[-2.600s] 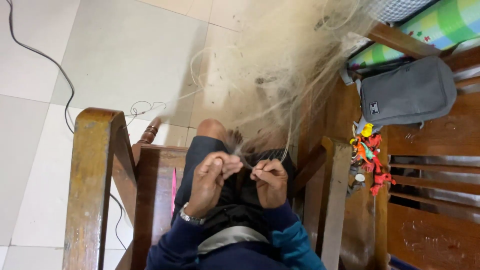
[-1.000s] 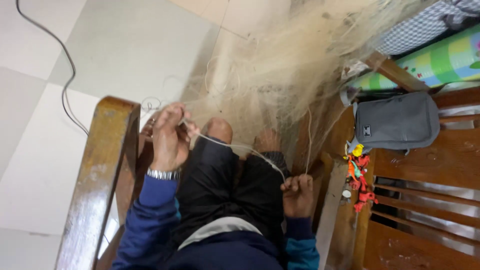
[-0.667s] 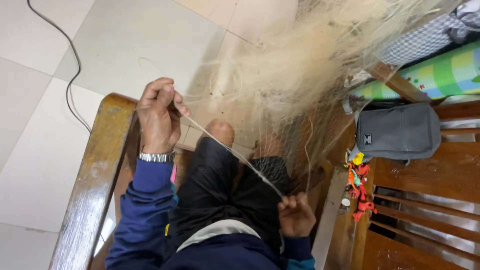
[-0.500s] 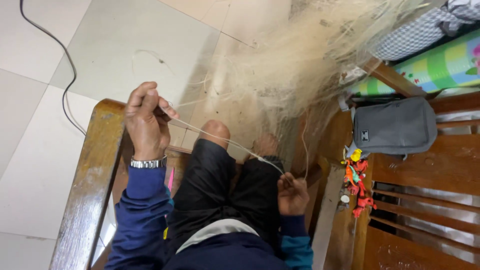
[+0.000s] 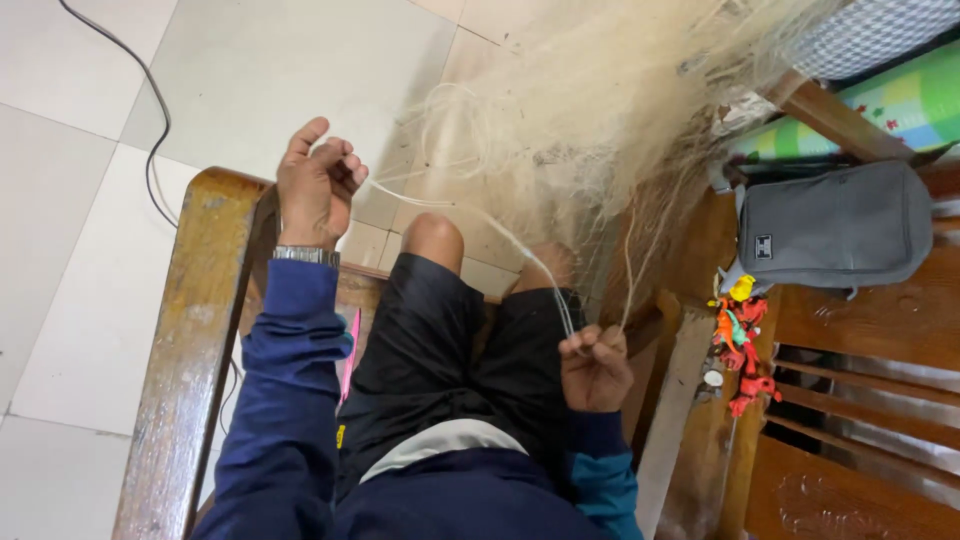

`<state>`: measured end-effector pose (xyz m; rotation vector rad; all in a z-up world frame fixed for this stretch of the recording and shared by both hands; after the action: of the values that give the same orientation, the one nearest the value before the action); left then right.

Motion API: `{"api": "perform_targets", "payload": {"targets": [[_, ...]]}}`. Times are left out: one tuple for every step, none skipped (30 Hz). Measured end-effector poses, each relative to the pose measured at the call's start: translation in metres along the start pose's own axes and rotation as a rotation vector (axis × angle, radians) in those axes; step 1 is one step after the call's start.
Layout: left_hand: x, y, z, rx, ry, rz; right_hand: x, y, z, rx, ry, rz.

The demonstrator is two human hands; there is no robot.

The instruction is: Repairing a fishing net by tying knots in the mesh using nylon string and a netting needle.

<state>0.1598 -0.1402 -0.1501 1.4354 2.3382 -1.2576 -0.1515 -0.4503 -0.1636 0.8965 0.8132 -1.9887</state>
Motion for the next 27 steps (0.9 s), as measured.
{"api": "perform_targets", "payload": {"targets": [[0.001,0.005,0.008,0.054,-0.032,-0.005,0.004,-0.006,-0.006,0.003,-0.053,-0.066],[0.002,0.011,0.015,0.108,-0.063,-0.01,0.007,-0.013,-0.012,0.005,-0.105,-0.132],[-0.006,0.01,0.011,0.111,-0.064,-0.009,0.012,-0.022,-0.017,0.007,-0.107,-0.133],[-0.013,0.009,0.005,0.095,-0.077,-0.02,0.019,-0.031,-0.024,-0.011,-0.168,-0.195],[-0.02,0.008,-0.001,0.079,-0.09,-0.032,0.027,-0.04,-0.031,-0.03,-0.228,-0.255],[-0.031,0.005,-0.008,0.08,-0.092,-0.03,0.024,-0.044,-0.028,-0.029,-0.229,-0.255],[-0.044,0.003,-0.018,0.007,-0.049,-0.004,0.022,-0.049,-0.026,-0.038,-0.242,-0.26],[-0.057,0.0,-0.029,-0.065,-0.007,0.022,0.02,-0.053,-0.023,-0.048,-0.255,-0.265],[-0.065,0.011,-0.025,-0.069,-0.013,0.027,0.009,-0.048,-0.018,-0.043,-0.255,-0.257],[-0.073,0.021,-0.023,-0.175,0.132,0.031,-0.003,-0.044,-0.013,-0.008,-0.262,-0.239],[-0.072,0.028,-0.015,-0.266,0.29,0.026,-0.011,-0.052,-0.005,0.021,-0.275,-0.242],[-0.062,0.026,-0.002,-0.255,0.296,0.023,-0.033,-0.052,-0.009,0.018,-0.279,-0.253],[-0.067,0.024,0.007,-0.407,0.585,0.138,-0.06,-0.043,-0.012,0.064,-0.271,-0.185],[-0.072,0.022,0.018,-0.56,0.873,0.254,-0.088,-0.033,-0.014,0.109,-0.262,-0.115],[-0.062,-0.01,0.022,-0.563,0.871,0.253,-0.082,-0.025,-0.021,0.109,-0.261,-0.112],[-0.051,-0.04,0.032,-0.433,0.881,0.273,-0.076,-0.016,-0.029,0.076,-0.282,-0.104],[-0.038,-0.07,0.04,-0.304,0.889,0.288,-0.07,-0.006,-0.04,0.04,-0.302,-0.094],[-0.02,-0.091,0.064,-0.309,0.888,0.283,-0.064,-0.005,-0.05,0.037,-0.301,-0.089],[-0.001,-0.117,0.103,0.027,0.797,0.407,-0.057,-0.006,-0.059,0.0,-0.315,-0.11],[0.019,-0.148,0.141,0.359,0.687,0.524,-0.049,-0.006,-0.07,-0.038,-0.33,-0.131],[0.017,-0.165,0.136,0.363,0.68,0.509,-0.044,-0.009,-0.076,-0.052,-0.338,-0.131],[0.011,-0.185,0.131,0.352,0.579,0.551,-0.038,-0.011,-0.081,-0.064,-0.388,-0.156],[0.004,-0.205,0.125,0.343,0.485,0.598,-0.031,-0.015,-0.085,-0.068,-0.434,-0.188],[0.003,-0.209,0.126,0.35,0.486,0.592,-0.038,-0.018,-0.082,-0.075,-0.436,-0.194],[0.001,-0.207,0.125,0.366,0.394,0.498,-0.043,-0.016,-0.077,-0.052,-0.415,-0.25],[-0.001,-0.207,0.124,0.381,0.302,0.404,-0.049,-0.014,-0.072,-0.03,-0.393,-0.306],[0.003,-0.204,0.134,0.38,0.306,0.406,-0.055,-0.008,-0.068,-0.028,-0.389,-0.307]]}}
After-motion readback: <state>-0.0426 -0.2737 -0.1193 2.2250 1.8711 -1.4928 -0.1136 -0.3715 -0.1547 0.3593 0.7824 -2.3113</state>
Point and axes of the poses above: each hand's wrist, its own y-axis towards the middle knuckle, its own x-axis out of the back of the hand, z = x × y, the point moved 5 cm from there along y, towards the middle knuckle, and after that the axes turned 14 degrees about -z, right-handed, at the moved point
